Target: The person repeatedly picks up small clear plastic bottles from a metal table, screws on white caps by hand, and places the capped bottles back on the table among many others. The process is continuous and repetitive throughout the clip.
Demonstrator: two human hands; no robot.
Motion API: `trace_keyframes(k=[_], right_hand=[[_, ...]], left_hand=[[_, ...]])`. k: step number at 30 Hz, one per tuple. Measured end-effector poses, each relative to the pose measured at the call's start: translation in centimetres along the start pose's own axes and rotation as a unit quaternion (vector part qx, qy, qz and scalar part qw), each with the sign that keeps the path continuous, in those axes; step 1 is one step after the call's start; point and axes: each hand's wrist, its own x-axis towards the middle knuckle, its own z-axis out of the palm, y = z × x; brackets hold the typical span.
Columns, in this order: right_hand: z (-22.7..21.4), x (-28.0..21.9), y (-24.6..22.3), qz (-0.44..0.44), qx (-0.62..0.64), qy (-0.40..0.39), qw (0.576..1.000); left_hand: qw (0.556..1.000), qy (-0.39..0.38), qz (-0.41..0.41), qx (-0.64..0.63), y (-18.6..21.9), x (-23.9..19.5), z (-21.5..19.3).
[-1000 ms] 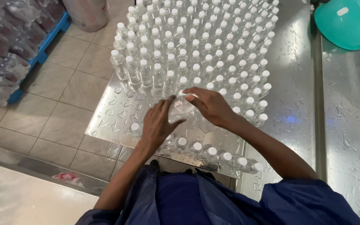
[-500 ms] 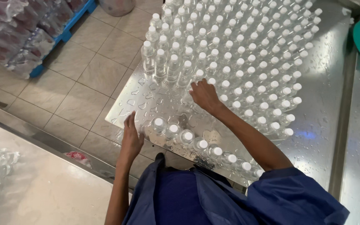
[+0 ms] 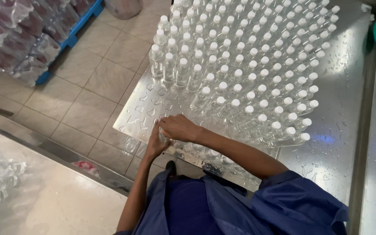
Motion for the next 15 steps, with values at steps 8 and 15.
trace_keyframes(k=[8, 15], right_hand=[[-16.6, -8.0, -5.2, 0.025, 0.124, 0.148, 0.981], [-21.0, -18.6, -4.9, -0.080, -0.091, 0.158, 0.980]], left_hand=[[0.997, -0.016, 0.051, 0.063, 15.7, -4.1, -7.3], [0.973, -0.209, 0.095, -0.027, 26.1, -6.4, -6.9]])
